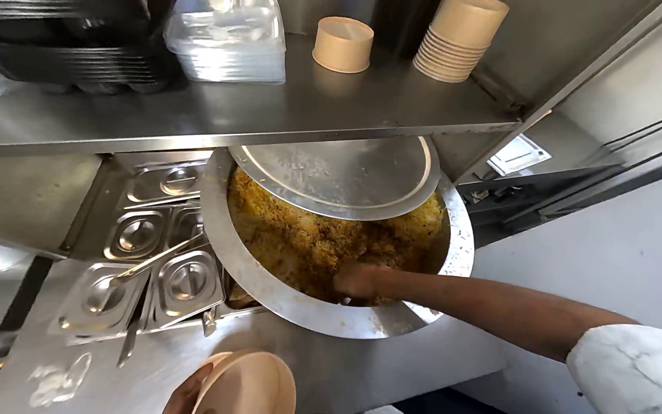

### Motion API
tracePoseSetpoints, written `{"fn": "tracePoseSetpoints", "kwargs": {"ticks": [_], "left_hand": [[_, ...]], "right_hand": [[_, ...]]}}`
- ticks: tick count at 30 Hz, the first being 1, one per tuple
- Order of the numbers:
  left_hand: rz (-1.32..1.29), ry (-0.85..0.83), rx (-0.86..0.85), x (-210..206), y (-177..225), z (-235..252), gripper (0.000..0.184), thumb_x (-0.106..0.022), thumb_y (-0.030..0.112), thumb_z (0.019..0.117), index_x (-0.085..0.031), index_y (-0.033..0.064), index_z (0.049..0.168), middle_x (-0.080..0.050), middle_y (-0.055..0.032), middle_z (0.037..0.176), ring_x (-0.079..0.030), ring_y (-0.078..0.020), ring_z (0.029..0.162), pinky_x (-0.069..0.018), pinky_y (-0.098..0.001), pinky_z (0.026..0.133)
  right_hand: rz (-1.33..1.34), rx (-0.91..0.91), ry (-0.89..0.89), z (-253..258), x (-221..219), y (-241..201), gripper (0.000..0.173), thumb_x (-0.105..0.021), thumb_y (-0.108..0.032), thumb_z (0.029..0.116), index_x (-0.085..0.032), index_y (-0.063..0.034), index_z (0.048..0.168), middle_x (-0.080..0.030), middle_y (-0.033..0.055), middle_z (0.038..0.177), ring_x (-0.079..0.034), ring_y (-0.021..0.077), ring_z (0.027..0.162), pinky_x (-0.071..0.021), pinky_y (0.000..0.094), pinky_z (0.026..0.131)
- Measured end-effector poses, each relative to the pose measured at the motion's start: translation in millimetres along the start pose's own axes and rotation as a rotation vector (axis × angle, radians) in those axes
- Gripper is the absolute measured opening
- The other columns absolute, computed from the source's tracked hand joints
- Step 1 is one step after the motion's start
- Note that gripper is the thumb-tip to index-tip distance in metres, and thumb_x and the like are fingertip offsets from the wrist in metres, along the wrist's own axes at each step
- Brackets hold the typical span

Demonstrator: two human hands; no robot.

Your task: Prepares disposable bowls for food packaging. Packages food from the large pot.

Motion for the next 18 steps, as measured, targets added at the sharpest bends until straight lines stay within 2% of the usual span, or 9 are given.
{"fn": "tracePoseSetpoints", "kwargs": {"ticks": [3,4,6,7,9,11,13,15,18], "left_hand": [[0.013,0.024,-0.022,5,5,1,0.053,-0.054,-0.001,0.0949,-0.039,-0.0089,0.145,-0.057,-0.0182,0.139,-0.059,-0.0199,0.124,-0.0520,-0.0385,0.103],[0.015,0.030,-0.026,7,7,1,0.054,-0.054,-0.001,0.0945,-0.039,-0.0088,0.146,-0.057,-0.0182,0.138,-0.060,-0.0200,0.123,-0.0525,-0.0385,0.102],[0.021,0.044,-0.025,10,10,0,0.054,-0.054,-0.001,0.0939,-0.039,-0.0082,0.145,-0.059,-0.0167,0.134,-0.062,-0.0190,0.118,-0.0541,-0.0377,0.099],[0.023,0.046,-0.026,12,11,0,0.053,-0.054,0.000,0.0945,-0.039,-0.0079,0.145,-0.060,-0.0158,0.132,-0.063,-0.0184,0.116,-0.0547,-0.0374,0.098],[0.028,0.049,-0.029,13,11,-1,0.054,-0.054,0.000,0.0945,-0.039,-0.0073,0.146,-0.062,-0.0151,0.129,-0.064,-0.0181,0.113,-0.0555,-0.0379,0.097],[0.013,0.061,-0.036,11,11,1,0.055,-0.054,-0.001,0.0941,-0.039,-0.0068,0.146,-0.062,-0.0141,0.130,-0.063,-0.0172,0.115,-0.0552,-0.0374,0.098],[-0.021,0.100,-0.036,7,10,6,0.054,-0.053,-0.001,0.0937,-0.040,-0.0066,0.146,-0.060,-0.0136,0.134,-0.062,-0.0166,0.118,-0.0542,-0.0368,0.099],[-0.077,0.180,-0.009,4,11,11,0.054,-0.050,-0.001,0.0937,-0.041,-0.0059,0.146,-0.056,-0.0135,0.140,-0.059,-0.0154,0.123,-0.0525,-0.0353,0.102],[-0.198,0.352,0.089,-1,9,11,0.057,-0.048,0.002,0.0942,-0.035,-0.0039,0.150,-0.056,-0.0109,0.138,-0.060,-0.0094,0.118,-0.0538,-0.0307,0.099]], "right_hand": [[0.012,0.079,0.047,-3,4,-5,0.012,-0.066,-0.007,0.0958,-0.069,0.0038,0.101,-0.069,0.0221,0.099,-0.066,0.0431,0.095,-0.0519,0.0635,0.082],[0.027,0.080,0.075,-8,8,-2,0.015,-0.067,-0.007,0.0953,-0.068,0.0031,0.106,-0.067,0.0221,0.107,-0.066,0.0427,0.101,-0.0519,0.0628,0.086],[0.071,0.031,0.235,-29,32,13,0.031,-0.076,-0.008,0.0861,-0.070,-0.0036,0.116,-0.066,0.0170,0.122,-0.065,0.0377,0.110,-0.0527,0.0598,0.091],[0.089,-0.026,0.365,-48,50,27,0.034,-0.081,-0.010,0.0823,-0.072,-0.0066,0.115,-0.068,0.0136,0.121,-0.066,0.0338,0.109,-0.0546,0.0578,0.091],[0.145,-0.244,0.567,-98,74,67,0.027,-0.079,-0.015,0.0836,-0.073,-0.0102,0.110,-0.070,0.0092,0.112,-0.068,0.0289,0.104,-0.0560,0.0552,0.090],[0.190,-0.496,0.700,-153,79,104,0.017,-0.079,-0.013,0.0838,-0.073,-0.0069,0.099,-0.071,0.0130,0.095,-0.069,0.0337,0.091,-0.0555,0.0594,0.082],[0.181,-0.791,0.589,-184,55,134,0.018,-0.078,-0.011,0.0842,-0.073,-0.0031,0.100,-0.071,0.0192,0.096,-0.068,0.0407,0.094,-0.0544,0.0634,0.082],[0.217,-1.002,0.262,-186,14,148,0.021,-0.074,-0.015,0.0865,-0.070,-0.0009,0.102,-0.069,0.0216,0.104,-0.067,0.0430,0.100,-0.0546,0.0632,0.081],[0.286,-1.014,0.016,-167,-26,149,0.023,-0.070,-0.019,0.0919,-0.070,0.0001,0.104,-0.069,0.0222,0.111,-0.067,0.0423,0.105,-0.0538,0.0634,0.082]]}}
Point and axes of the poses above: each hand's wrist, its own z-axis towards the middle knuckle, its own x-axis out of the back of the hand, y = z × x, the point moved 9 cm from there along z, towards the middle knuckle
